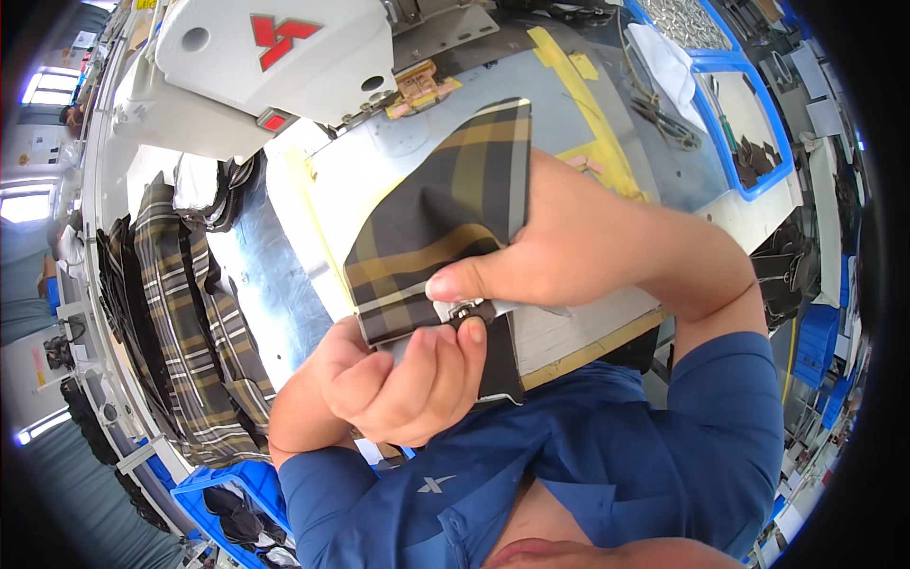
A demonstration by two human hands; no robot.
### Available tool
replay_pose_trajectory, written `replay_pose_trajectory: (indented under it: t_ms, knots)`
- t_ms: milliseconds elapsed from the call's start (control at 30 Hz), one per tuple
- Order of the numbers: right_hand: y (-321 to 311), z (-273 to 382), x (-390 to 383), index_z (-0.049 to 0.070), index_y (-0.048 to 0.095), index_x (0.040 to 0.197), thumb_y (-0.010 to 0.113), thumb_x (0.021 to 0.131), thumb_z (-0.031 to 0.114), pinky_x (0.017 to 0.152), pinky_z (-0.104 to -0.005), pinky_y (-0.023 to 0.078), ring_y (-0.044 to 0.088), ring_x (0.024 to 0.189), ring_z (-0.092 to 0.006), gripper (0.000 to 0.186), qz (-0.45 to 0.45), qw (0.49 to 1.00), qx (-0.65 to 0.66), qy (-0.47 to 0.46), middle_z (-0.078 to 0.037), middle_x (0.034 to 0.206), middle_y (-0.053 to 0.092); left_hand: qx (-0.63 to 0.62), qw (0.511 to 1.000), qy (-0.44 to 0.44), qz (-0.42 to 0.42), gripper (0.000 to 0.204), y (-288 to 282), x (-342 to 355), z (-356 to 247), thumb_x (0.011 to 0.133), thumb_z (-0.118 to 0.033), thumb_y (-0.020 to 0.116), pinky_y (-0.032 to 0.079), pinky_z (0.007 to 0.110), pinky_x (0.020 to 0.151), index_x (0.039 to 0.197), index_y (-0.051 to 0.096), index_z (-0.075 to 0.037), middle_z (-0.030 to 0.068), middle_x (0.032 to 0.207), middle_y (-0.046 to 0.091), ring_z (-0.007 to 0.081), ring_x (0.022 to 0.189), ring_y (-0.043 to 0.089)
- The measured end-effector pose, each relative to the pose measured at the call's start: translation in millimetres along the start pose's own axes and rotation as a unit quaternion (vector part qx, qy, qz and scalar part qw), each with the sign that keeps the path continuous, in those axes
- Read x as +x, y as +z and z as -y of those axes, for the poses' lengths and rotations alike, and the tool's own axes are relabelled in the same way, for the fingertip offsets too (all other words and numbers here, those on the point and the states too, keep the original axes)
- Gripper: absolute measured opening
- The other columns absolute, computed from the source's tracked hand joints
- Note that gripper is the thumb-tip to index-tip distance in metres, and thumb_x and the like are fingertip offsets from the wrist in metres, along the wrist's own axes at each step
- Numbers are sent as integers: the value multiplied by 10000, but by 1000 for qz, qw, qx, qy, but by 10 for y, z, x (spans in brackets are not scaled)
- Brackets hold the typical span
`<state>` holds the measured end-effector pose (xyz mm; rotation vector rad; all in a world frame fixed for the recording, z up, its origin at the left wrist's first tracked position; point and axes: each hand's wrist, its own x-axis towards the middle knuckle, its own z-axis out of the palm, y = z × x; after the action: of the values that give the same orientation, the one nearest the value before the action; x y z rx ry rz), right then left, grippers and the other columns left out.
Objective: The person sews zippers onto plaid fabric pouches using an industrial sewing machine. They align the zipper with the fabric edge, guide the material under the needle, and stitch along the zipper line. The person repeatedly flips the pouch to sew both sides of the zipper and inspects the finished seams.
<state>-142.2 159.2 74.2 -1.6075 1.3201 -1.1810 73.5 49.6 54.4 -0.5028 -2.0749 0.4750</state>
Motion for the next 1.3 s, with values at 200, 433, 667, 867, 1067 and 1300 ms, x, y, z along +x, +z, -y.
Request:
replay_pose_trajectory:
  t_ms: [200,433,667,867,1067,1300]
  knots:
    - [-75,215,35,53,661,1331,847,899,151,899,-363,529,683,977,-196,480,8,991,19,135,-94,1089,750,-140,980,-119,71,235,-100,43,-34,737,95,839,485,348,707,899,766,-59,69,966,702,247,900,668]
    - [-170,316,-66,73,463,1546,797,883,20,806,-308,538,695,864,-136,745,-28,993,78,80,-84,1005,779,-133,971,-186,75,198,-160,122,90,763,128,804,472,361,657,875,706,-2,66,926,553,274,868,749]
    - [-67,194,-82,81,778,1015,835,755,-11,710,-340,572,735,813,-247,282,-81,956,-249,-132,-100,921,763,-181,966,-179,38,179,-182,85,70,779,110,783,452,356,651,895,708,-3,61,933,515,282,850,762]
    - [-61,249,-28,72,751,925,818,743,69,727,-368,531,696,904,-258,193,-120,883,-363,-271,-96,970,734,-222,961,-163,-12,169,-114,75,24,770,72,786,435,352,653,894,724,-25,44,902,525,255,809,753]
    - [-59,202,-93,10,748,916,776,794,71,671,-359,527,676,837,-265,139,-21,869,-337,-363,-108,938,725,-200,971,-126,-42,213,-85,34,-34,775,36,815,461,361,691,918,707,-79,40,949,605,229,865,704]
    - [-17,41,-17,-32,738,913,777,802,43,631,-359,526,678,792,-270,139,-55,858,-302,-412,-109,890,706,-278,945,-172,3,223,-141,82,-8,772,88,791,528,383,711,920,690,-44,62,908,627,261,907,708]
